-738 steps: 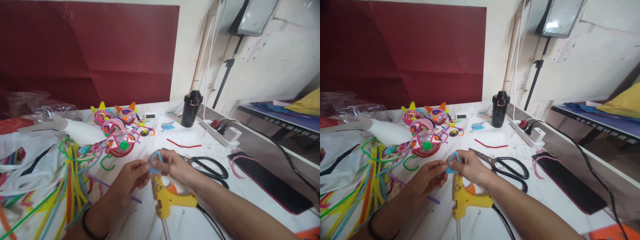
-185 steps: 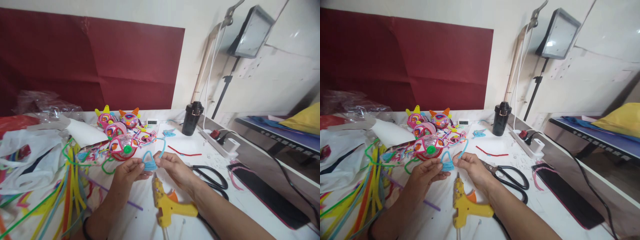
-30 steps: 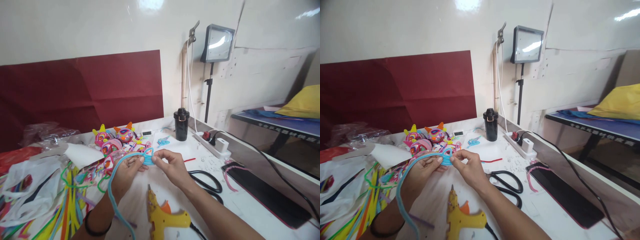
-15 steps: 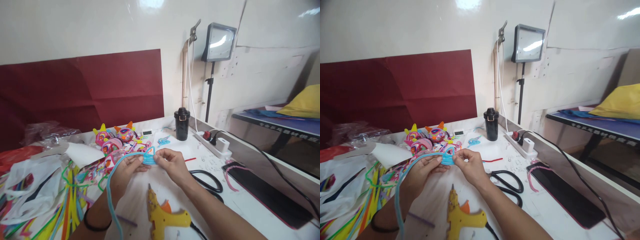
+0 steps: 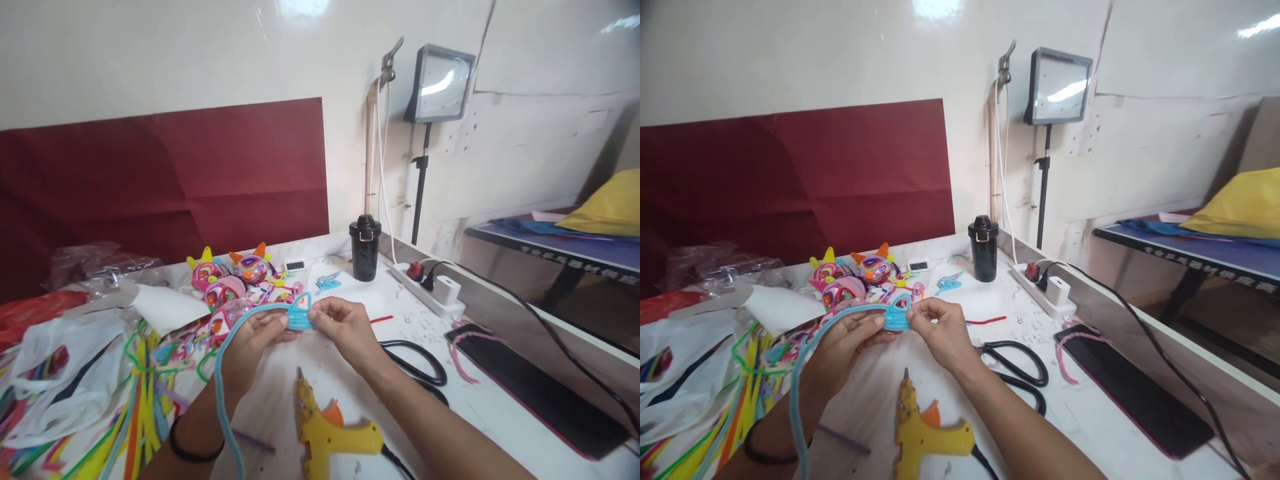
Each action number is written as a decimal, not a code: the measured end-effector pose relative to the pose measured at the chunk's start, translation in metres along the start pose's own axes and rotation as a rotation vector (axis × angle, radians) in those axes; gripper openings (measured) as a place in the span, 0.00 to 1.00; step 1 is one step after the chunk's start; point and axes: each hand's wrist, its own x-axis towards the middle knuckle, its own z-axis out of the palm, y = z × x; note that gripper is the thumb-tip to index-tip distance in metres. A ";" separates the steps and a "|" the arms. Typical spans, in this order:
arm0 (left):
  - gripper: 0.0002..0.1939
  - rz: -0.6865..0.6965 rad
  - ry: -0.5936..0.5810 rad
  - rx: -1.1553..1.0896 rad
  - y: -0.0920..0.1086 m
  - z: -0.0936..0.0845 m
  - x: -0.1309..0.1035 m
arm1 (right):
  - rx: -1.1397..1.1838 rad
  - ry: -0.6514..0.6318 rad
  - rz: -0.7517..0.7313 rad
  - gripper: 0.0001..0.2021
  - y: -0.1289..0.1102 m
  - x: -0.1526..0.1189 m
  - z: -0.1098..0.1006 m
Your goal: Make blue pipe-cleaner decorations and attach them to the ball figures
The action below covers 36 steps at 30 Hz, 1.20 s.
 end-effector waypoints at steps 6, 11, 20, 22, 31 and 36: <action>0.10 0.030 0.020 0.011 0.001 0.002 0.000 | 0.000 -0.007 0.000 0.10 0.000 0.000 0.000; 0.09 0.034 0.029 0.000 0.005 0.004 -0.001 | 0.000 -0.005 0.021 0.10 0.000 0.000 0.001; 0.08 0.070 0.039 0.016 -0.001 0.000 0.004 | -0.002 -0.003 0.047 0.09 0.001 0.000 0.001; 0.08 0.076 0.044 0.013 -0.002 -0.001 0.004 | 0.008 0.002 0.058 0.09 0.000 0.000 0.001; 0.14 0.065 0.072 -0.017 -0.006 -0.001 0.004 | 0.071 -0.005 0.110 0.09 -0.006 -0.002 0.002; 0.12 0.040 0.117 0.019 -0.003 0.003 0.002 | 0.073 0.010 0.122 0.09 -0.007 -0.002 0.002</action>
